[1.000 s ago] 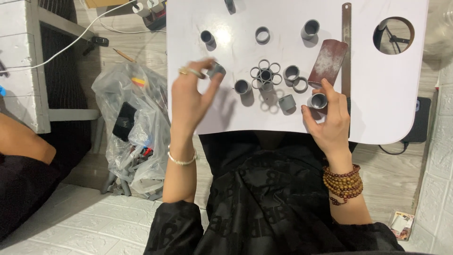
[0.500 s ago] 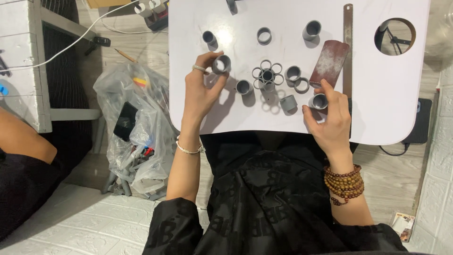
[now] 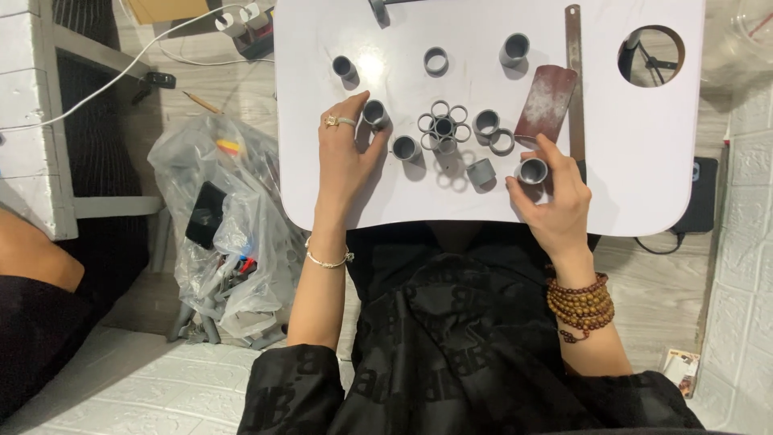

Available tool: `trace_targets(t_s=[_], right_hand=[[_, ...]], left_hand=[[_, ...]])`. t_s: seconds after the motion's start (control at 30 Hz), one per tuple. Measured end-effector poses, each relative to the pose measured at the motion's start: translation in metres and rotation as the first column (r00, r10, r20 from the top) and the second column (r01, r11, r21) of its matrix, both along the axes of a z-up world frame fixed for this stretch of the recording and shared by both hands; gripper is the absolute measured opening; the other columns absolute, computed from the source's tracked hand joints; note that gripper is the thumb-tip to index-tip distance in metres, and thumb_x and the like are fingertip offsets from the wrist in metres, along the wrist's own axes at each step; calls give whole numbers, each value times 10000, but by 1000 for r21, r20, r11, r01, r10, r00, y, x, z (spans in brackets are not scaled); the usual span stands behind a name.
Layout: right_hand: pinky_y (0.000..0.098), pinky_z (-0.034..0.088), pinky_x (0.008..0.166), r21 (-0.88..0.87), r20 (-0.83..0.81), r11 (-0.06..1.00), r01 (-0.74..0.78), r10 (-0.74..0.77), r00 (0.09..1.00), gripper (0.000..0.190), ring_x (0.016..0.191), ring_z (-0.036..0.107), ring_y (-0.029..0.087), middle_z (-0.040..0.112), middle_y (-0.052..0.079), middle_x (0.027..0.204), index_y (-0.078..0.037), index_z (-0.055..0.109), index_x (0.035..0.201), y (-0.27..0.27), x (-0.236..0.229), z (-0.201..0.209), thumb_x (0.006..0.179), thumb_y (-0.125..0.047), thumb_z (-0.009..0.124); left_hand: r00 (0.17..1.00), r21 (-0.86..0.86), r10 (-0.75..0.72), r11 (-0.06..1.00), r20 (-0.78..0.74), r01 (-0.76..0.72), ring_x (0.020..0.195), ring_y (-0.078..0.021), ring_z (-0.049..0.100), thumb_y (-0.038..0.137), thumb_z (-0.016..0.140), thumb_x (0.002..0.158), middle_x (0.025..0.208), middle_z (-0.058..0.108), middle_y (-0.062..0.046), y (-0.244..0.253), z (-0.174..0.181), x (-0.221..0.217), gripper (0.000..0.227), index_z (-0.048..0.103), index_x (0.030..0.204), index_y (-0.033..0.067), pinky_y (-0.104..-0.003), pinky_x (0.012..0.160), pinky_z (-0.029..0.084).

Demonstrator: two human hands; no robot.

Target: Arrange grey PVC pipe fittings on a white tray by picking them from a plastic bag

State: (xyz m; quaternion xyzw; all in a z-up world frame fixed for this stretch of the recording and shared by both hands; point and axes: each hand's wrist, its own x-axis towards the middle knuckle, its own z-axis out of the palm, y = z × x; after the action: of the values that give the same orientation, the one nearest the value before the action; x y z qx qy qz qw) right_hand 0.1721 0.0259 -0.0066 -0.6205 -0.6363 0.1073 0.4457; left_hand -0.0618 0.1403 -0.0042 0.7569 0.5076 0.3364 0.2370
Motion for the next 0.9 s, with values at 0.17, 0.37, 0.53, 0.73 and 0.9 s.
trace_targets(t_s=[0.17, 0.37, 0.53, 0.73, 0.9], right_hand=[[331, 475, 759, -23, 18, 1000, -14, 14, 1000, 503, 871, 561, 266, 598, 124, 926, 37, 501, 1172, 0, -2, 5, 741, -89, 728], [379, 439, 814, -97, -62, 992, -84, 78, 995, 597, 939, 550, 290, 583, 157, 1013, 20, 451, 1216, -4, 0, 13, 704, -104, 731], [346, 451, 763, -133, -120, 990, -47, 31, 992, 417, 876, 571, 290, 577, 150, 967, 33, 533, 1114, -4, -3, 17, 739, -42, 700], [268, 446, 625, -98, -301, 995, -18, -13, 954, 377, 687, 501, 178, 497, 127, 833, 31, 568, 1070, -3, 7, 1, 736, -24, 733], [315, 508, 730, -42, -686, 996, -78, 28, 727, 433, 811, 577, 253, 509, 188, 936, 22, 359, 1083, -10, 4, 9, 751, -31, 631]], left_hand=[[999, 33, 21, 999, -37, -20, 1069, -262, 452, 153, 690, 713, 1065, 543, -71, -2, -2, 0, 487, 492, 1156, 111, -379, 902, 343], [999, 64, 36, 997, -22, -35, 1054, -258, 467, 176, 697, 707, 1029, 571, -72, -2, -4, -3, 508, 490, 1168, 120, -369, 880, 352], [999, 62, 34, 997, 2, -35, 1049, -259, 471, 191, 684, 726, 1007, 587, -76, -3, -4, -4, 498, 485, 1177, 127, -361, 870, 356], [999, 64, 33, 997, -4, -33, 1043, -242, 472, 193, 687, 725, 1010, 584, -52, 0, -9, -6, 477, 498, 1160, 141, -352, 854, 364], [999, 52, 34, 998, -1, -34, 1043, -249, 472, 186, 689, 722, 1005, 583, -61, -3, -4, -4, 469, 506, 1150, 128, -357, 861, 362]])
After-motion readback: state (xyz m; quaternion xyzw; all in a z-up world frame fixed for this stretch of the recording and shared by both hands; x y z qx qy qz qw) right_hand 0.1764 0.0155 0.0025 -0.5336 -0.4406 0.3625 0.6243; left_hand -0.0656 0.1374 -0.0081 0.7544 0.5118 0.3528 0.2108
